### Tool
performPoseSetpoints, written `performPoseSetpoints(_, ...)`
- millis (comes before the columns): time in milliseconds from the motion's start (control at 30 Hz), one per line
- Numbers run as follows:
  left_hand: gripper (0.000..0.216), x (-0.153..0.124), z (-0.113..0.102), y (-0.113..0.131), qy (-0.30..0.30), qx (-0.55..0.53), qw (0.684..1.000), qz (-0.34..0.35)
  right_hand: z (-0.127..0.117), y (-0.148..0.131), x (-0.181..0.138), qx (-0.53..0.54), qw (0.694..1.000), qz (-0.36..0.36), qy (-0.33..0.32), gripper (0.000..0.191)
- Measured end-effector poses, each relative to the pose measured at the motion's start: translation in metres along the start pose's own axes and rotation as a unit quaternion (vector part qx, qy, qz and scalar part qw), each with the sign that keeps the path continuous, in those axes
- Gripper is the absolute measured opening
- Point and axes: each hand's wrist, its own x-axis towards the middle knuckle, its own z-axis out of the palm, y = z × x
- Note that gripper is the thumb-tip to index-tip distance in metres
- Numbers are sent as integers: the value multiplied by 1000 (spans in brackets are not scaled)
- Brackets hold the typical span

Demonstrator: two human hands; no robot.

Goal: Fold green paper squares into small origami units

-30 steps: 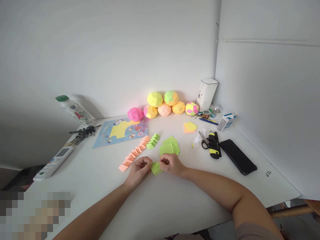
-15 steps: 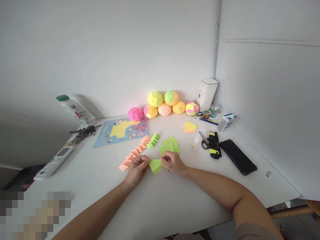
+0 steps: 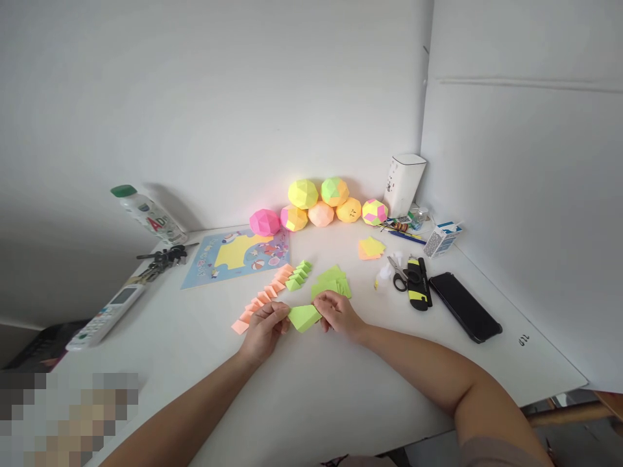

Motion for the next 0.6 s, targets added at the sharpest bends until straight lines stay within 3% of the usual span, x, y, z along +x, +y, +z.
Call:
performPoseSetpoints(267,31,0,2,-1,-22,23,999,16,-1,8,0,-19,999,-24,-18,30)
performPoseSetpoints(600,44,-3,7,-4,-45,112,992,29,-3,6,0,10,999,-1,-35,29)
